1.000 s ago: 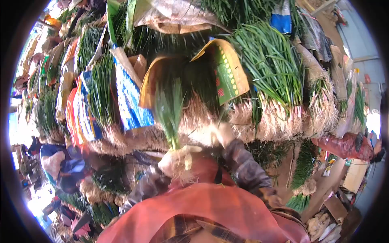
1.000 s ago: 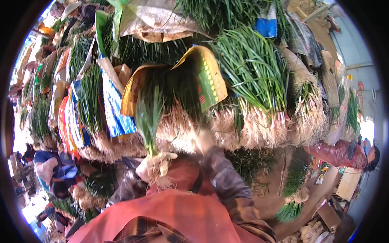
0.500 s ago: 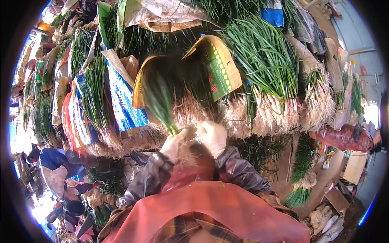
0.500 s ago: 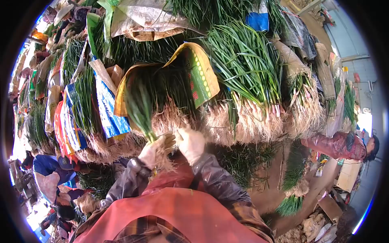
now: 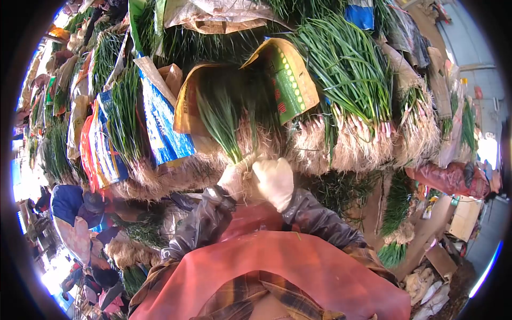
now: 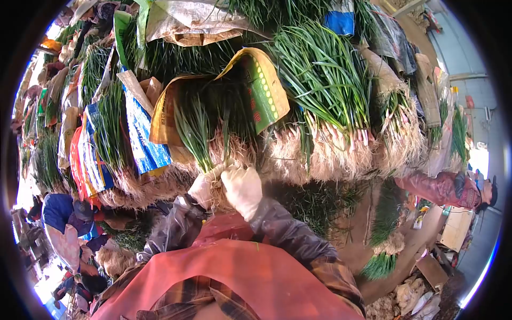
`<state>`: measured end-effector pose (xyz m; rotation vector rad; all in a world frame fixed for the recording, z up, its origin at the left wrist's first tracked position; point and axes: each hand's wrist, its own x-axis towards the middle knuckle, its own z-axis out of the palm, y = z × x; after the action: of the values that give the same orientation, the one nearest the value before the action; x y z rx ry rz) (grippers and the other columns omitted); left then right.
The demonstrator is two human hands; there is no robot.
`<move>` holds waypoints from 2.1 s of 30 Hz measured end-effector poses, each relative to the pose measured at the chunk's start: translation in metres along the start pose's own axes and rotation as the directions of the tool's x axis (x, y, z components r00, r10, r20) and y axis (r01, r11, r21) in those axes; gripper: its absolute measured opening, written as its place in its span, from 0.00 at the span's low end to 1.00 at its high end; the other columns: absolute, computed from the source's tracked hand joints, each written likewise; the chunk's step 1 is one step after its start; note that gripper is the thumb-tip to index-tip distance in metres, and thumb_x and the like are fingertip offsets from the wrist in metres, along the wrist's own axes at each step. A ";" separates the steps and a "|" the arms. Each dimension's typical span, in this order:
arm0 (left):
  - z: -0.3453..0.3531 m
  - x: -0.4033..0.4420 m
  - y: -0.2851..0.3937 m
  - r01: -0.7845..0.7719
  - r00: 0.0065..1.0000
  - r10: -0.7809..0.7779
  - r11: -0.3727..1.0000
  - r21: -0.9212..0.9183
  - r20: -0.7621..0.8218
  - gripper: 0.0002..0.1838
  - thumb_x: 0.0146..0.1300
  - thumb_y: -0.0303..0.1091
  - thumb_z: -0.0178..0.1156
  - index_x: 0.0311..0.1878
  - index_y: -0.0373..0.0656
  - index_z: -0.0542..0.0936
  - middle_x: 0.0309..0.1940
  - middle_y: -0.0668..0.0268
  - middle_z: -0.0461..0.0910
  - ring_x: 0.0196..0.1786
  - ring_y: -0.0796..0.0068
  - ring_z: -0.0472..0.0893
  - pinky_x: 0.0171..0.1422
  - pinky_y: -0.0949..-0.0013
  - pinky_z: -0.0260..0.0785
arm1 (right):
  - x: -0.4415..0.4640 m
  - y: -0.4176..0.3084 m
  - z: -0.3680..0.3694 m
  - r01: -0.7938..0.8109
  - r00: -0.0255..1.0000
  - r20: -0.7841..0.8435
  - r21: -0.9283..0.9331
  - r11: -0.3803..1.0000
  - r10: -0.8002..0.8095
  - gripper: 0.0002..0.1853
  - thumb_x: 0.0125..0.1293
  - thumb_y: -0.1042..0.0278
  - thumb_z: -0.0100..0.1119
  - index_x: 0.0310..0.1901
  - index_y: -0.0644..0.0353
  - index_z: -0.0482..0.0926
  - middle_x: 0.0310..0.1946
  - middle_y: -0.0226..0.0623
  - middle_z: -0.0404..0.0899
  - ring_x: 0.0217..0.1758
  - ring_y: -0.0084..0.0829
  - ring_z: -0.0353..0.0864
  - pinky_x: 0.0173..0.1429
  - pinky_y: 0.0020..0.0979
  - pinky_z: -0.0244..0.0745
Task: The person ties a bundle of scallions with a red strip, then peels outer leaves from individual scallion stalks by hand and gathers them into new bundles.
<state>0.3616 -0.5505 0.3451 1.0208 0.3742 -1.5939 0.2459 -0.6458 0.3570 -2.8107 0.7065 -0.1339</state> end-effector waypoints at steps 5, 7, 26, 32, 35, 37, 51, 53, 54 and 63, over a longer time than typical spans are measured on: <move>-0.017 -0.002 0.006 -0.042 0.994 0.065 0.968 -0.248 0.085 0.11 0.71 0.36 0.48 0.47 0.41 0.74 0.28 0.74 0.74 0.32 0.76 0.75 0.47 0.66 0.70 | -0.008 0.009 -0.004 -0.282 0.938 0.144 0.844 0.456 0.314 0.16 0.66 0.55 0.56 0.44 0.60 0.78 0.31 0.36 0.82 0.36 0.28 0.81 0.40 0.27 0.75; -0.023 -0.017 0.003 0.038 0.990 0.017 0.926 -0.375 0.141 0.09 0.69 0.33 0.47 0.46 0.41 0.72 0.26 0.73 0.72 0.31 0.75 0.74 0.46 0.65 0.71 | 0.010 0.016 -0.013 -0.619 0.716 0.625 0.774 -0.131 0.310 0.26 0.67 0.47 0.57 0.53 0.64 0.74 0.29 0.33 0.80 0.30 0.26 0.79 0.38 0.24 0.75; -0.012 -0.003 -0.007 0.196 0.979 -0.203 0.971 -0.135 -0.038 0.08 0.68 0.31 0.47 0.40 0.40 0.74 0.26 0.71 0.72 0.29 0.75 0.72 0.37 0.72 0.69 | 0.039 0.007 0.054 -0.765 0.604 0.789 0.534 -0.359 -0.113 0.22 0.65 0.48 0.59 0.47 0.59 0.74 0.20 0.35 0.74 0.18 0.27 0.72 0.18 0.33 0.66; -0.016 -0.128 0.032 0.003 0.977 -0.007 1.000 0.018 0.215 0.12 0.68 0.37 0.53 0.31 0.41 0.70 0.14 0.67 0.66 0.16 0.74 0.66 0.21 0.71 0.59 | 0.041 0.034 0.062 -0.699 0.686 0.534 0.671 0.246 0.494 0.21 0.68 0.52 0.54 0.49 0.64 0.77 0.37 0.41 0.83 0.38 0.33 0.82 0.46 0.34 0.78; -0.025 -0.161 0.042 -0.223 0.927 0.242 0.970 -0.099 0.287 0.12 0.67 0.38 0.56 0.36 0.37 0.72 0.14 0.61 0.70 0.16 0.70 0.71 0.19 0.67 0.62 | 0.063 0.048 0.079 -0.619 0.733 0.417 0.081 0.781 0.537 0.23 0.58 0.43 0.61 0.38 0.58 0.79 0.35 0.42 0.83 0.36 0.37 0.84 0.40 0.38 0.78; -0.017 -0.157 0.050 -0.211 0.904 0.285 0.945 -0.248 0.318 0.18 0.66 0.38 0.58 0.52 0.36 0.70 0.13 0.66 0.69 0.15 0.71 0.70 0.20 0.68 0.62 | 0.062 0.071 0.112 -0.650 0.742 0.429 0.273 0.710 0.515 0.19 0.59 0.48 0.61 0.36 0.59 0.79 0.34 0.41 0.84 0.34 0.36 0.84 0.38 0.37 0.78; -0.028 -0.075 0.027 -0.001 0.994 0.021 0.984 -0.180 0.111 0.23 0.69 0.40 0.54 0.66 0.51 0.65 0.43 0.66 0.78 0.44 0.69 0.78 0.42 0.67 0.73 | 0.103 0.061 0.115 -0.500 0.859 0.045 0.289 0.816 0.510 0.14 0.57 0.52 0.60 0.32 0.54 0.81 0.30 0.42 0.81 0.40 0.45 0.81 0.46 0.42 0.76; -0.007 -0.072 0.035 -0.102 0.994 0.103 0.994 -0.043 0.037 0.24 0.69 0.42 0.55 0.65 0.48 0.66 0.49 0.64 0.79 0.47 0.71 0.79 0.45 0.69 0.73 | 0.077 0.037 0.048 -0.365 0.899 -0.136 0.295 0.883 0.417 0.09 0.57 0.59 0.59 0.27 0.54 0.78 0.26 0.40 0.79 0.34 0.43 0.80 0.44 0.42 0.72; -0.005 -0.060 0.033 -0.128 0.988 0.131 0.991 0.030 -0.087 0.24 0.68 0.42 0.55 0.64 0.47 0.68 0.51 0.63 0.79 0.48 0.72 0.79 0.49 0.70 0.73 | 0.062 0.027 0.038 -0.247 0.945 -0.192 0.110 0.963 0.264 0.06 0.58 0.63 0.57 0.29 0.54 0.78 0.23 0.36 0.76 0.29 0.38 0.77 0.40 0.39 0.68; -0.033 -0.017 0.020 -0.012 0.991 -0.002 0.995 -0.102 -0.133 0.10 0.68 0.31 0.53 0.47 0.37 0.77 0.35 0.62 0.82 0.38 0.68 0.82 0.42 0.66 0.79 | -0.013 -0.001 0.017 -0.422 0.855 0.289 0.870 0.254 0.431 0.20 0.71 0.59 0.50 0.54 0.70 0.72 0.53 0.50 0.76 0.43 0.31 0.79 0.54 0.35 0.77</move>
<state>0.3928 -0.5222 0.3452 1.0504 0.5387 -1.4905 0.2377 -0.6357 0.3407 -1.4419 0.9734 -0.3208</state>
